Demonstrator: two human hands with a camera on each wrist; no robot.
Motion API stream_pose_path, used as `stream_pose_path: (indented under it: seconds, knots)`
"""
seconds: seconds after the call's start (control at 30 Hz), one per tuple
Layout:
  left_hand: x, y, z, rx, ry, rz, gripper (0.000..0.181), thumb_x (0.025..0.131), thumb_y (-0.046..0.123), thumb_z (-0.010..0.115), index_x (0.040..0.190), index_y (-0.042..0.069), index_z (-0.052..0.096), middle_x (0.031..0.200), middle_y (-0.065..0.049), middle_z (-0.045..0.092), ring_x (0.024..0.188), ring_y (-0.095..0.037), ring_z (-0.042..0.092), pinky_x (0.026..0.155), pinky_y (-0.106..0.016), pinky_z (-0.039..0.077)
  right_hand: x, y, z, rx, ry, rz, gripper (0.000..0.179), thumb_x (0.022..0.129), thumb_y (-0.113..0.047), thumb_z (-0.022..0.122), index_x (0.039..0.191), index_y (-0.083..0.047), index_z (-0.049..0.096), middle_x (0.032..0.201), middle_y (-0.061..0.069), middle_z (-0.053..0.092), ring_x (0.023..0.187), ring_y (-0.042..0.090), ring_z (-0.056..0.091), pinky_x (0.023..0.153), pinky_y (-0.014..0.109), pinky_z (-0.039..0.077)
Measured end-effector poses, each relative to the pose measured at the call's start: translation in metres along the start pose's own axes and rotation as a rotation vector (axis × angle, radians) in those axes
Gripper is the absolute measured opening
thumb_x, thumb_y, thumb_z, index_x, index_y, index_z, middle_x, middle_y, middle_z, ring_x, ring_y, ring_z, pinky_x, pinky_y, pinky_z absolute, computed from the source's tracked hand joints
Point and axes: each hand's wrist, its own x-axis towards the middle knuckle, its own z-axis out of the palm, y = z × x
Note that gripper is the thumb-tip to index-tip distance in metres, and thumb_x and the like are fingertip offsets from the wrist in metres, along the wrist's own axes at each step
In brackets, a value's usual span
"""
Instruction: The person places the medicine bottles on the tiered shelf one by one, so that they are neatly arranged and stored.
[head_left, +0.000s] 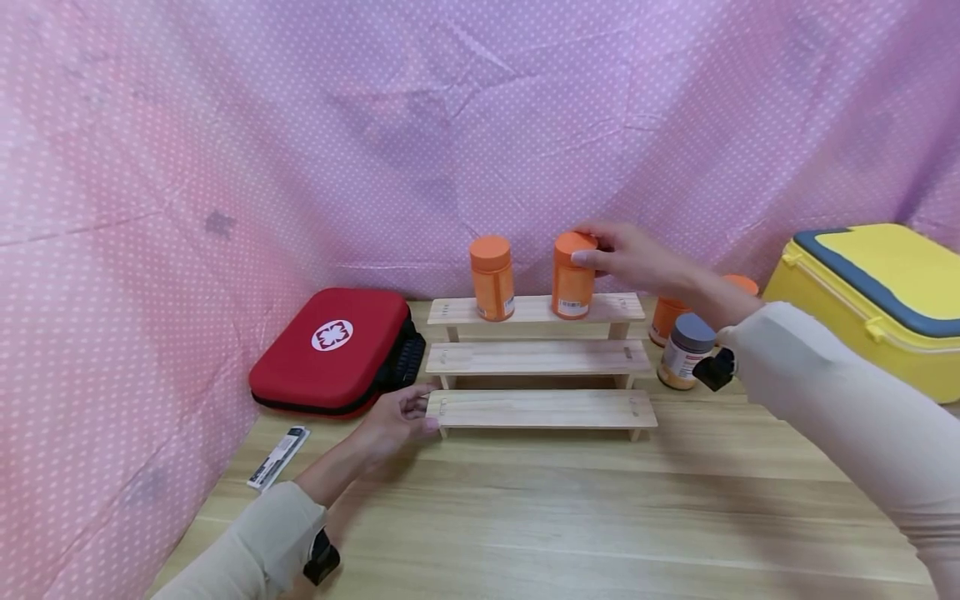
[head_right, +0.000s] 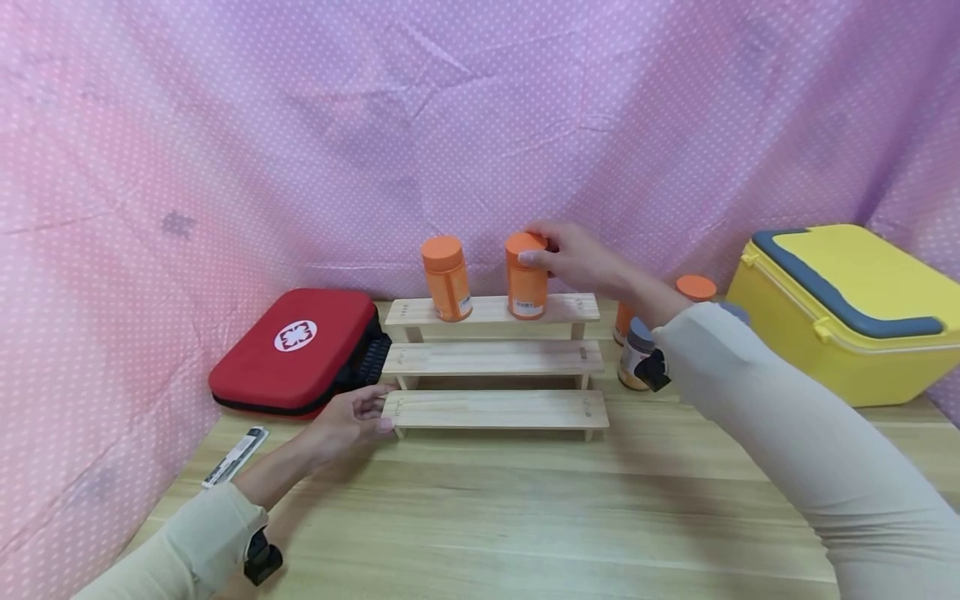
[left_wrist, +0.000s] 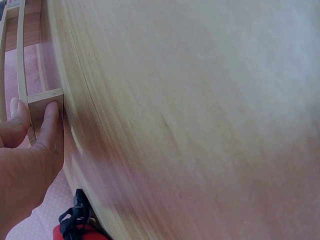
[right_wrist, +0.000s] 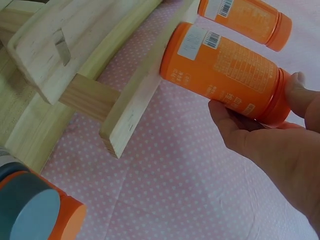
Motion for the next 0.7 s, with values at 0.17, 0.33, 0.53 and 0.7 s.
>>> stream_pose_path:
  seconds: [0.17,0.33,0.53,0.7]
  knots:
    - [0.0,0.0,0.0,-0.001,0.003,0.0,0.057,0.084,-0.008,0.067,0.138,0.002,0.049,0.113,-0.015,0.062,0.1,-0.023,0.063,0.084,-0.031,0.055,0.002,0.001,0.003,0.006,0.01,0.018,0.04,0.1,-0.023,0.053,0.137,-0.007,0.048,0.12,0.014,0.058,0.11,0.026,0.055,0.096,0.046,0.047]
    - [-0.001,-0.001,-0.001,0.002,0.0,0.01,0.057,0.084,-0.008,0.067,0.138,-0.001,0.048,0.114,-0.017,0.061,0.1,-0.024,0.062,0.083,-0.03,0.055,0.002,0.002,0.004,0.013,-0.004,0.039,0.047,0.101,-0.025,0.051,0.143,-0.009,0.041,0.124,0.014,0.056,0.113,0.027,0.054,0.096,0.045,0.047]
    - [-0.002,0.0,0.0,-0.007,0.001,0.003,0.058,0.084,-0.007,0.067,0.138,-0.002,0.047,0.115,-0.018,0.061,0.101,-0.025,0.062,0.084,-0.03,0.055,-0.016,0.002,-0.002,-0.011,0.016,0.092,0.066,0.101,-0.036,0.049,0.154,-0.012,0.019,0.147,0.02,0.036,0.131,0.037,0.04,0.104,0.053,0.037]
    - [-0.001,0.0,0.0,-0.022,0.007,-0.016,0.058,0.085,-0.006,0.066,0.139,0.0,0.047,0.117,-0.017,0.061,0.103,-0.024,0.062,0.086,-0.031,0.054,-0.044,0.009,-0.012,-0.048,0.097,0.109,0.068,0.1,-0.039,0.05,0.154,-0.012,0.02,0.154,0.016,0.027,0.137,0.038,0.03,0.107,0.058,0.03]
